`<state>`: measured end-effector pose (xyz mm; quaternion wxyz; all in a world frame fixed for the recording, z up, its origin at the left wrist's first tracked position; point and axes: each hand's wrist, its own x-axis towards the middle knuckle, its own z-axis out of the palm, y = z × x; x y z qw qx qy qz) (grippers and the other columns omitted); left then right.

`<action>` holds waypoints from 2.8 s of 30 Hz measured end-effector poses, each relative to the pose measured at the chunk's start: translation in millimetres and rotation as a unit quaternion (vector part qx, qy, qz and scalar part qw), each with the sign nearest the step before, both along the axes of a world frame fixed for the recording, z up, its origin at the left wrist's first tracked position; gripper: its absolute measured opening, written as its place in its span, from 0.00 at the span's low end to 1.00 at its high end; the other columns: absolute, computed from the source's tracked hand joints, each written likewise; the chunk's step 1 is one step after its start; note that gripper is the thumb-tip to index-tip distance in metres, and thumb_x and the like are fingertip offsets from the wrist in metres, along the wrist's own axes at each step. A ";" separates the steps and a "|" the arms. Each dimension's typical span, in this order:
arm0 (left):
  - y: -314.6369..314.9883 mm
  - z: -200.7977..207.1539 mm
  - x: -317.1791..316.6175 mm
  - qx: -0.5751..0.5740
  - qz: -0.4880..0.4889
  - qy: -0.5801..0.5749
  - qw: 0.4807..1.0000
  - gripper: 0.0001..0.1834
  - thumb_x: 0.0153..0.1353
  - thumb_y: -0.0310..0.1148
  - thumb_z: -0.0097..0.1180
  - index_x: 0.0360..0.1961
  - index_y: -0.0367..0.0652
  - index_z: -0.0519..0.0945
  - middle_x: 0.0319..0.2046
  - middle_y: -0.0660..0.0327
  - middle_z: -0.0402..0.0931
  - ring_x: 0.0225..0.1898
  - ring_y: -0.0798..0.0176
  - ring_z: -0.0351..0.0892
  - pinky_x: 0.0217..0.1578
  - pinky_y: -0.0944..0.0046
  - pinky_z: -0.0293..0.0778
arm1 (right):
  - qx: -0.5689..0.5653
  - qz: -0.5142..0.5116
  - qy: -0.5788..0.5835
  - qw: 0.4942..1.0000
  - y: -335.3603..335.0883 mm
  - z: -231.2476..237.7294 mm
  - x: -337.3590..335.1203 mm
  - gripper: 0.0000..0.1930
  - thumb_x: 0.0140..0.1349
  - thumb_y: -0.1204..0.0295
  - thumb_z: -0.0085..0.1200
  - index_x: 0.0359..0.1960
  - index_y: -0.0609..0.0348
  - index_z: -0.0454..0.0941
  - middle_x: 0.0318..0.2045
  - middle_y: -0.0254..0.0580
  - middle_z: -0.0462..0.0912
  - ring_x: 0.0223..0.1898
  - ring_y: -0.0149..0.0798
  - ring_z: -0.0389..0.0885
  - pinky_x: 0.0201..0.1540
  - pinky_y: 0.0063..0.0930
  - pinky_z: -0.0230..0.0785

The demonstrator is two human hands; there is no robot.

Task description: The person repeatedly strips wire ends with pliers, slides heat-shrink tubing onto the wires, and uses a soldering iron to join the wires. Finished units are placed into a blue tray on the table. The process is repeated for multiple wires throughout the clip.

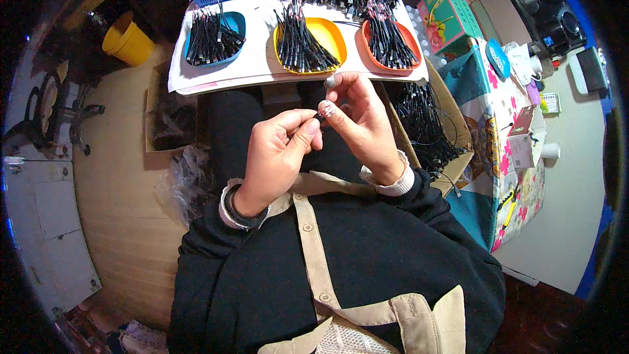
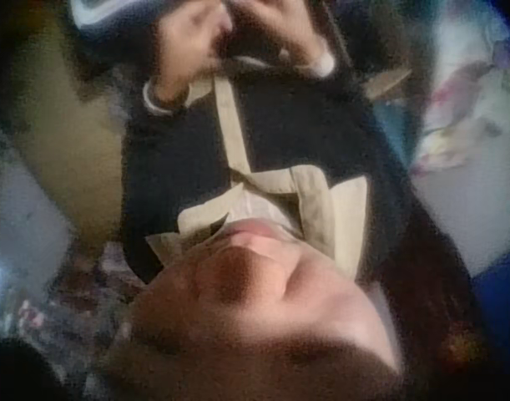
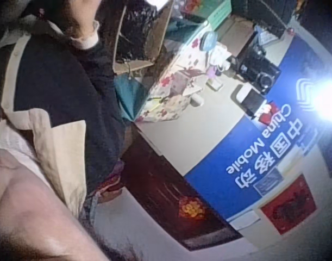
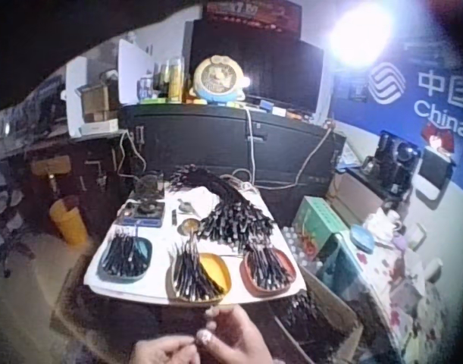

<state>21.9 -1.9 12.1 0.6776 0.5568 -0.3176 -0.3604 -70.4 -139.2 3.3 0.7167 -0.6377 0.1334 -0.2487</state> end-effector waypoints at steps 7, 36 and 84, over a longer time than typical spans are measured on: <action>2.5 -0.2 7.7 0.006 -0.036 0.099 0.994 0.08 0.66 0.26 0.52 0.36 0.33 0.81 0.21 0.68 0.74 0.21 0.81 0.66 0.20 0.79 0.58 | 0.193 0.089 0.023 0.977 2.2 -4.6 2.4 0.09 0.70 0.66 0.48 0.43 0.58 0.71 0.30 0.27 0.72 0.31 0.21 0.70 0.34 0.14 0.64; 12.9 13.9 24.2 0.117 -0.221 0.119 0.961 0.09 0.65 0.29 0.54 0.35 0.34 0.82 0.20 0.69 0.75 0.20 0.81 0.67 0.19 0.80 0.59 | -0.455 0.081 -0.020 0.887 -28.4 32.1 -48.0 0.21 0.46 0.76 0.67 0.45 0.57 0.80 0.40 0.42 0.78 0.41 0.43 0.78 0.42 0.32 0.73; 19.6 -4.5 -16.2 0.017 -0.067 -0.231 0.971 0.07 0.62 0.23 0.54 0.37 0.30 0.81 0.22 0.61 0.78 0.22 0.73 0.74 0.24 0.71 0.69 | -0.509 -0.009 -0.032 0.860 1.3 13.2 -60.3 0.14 0.47 0.82 0.61 0.36 0.61 0.74 0.33 0.45 0.76 0.35 0.48 0.76 0.37 0.35 0.70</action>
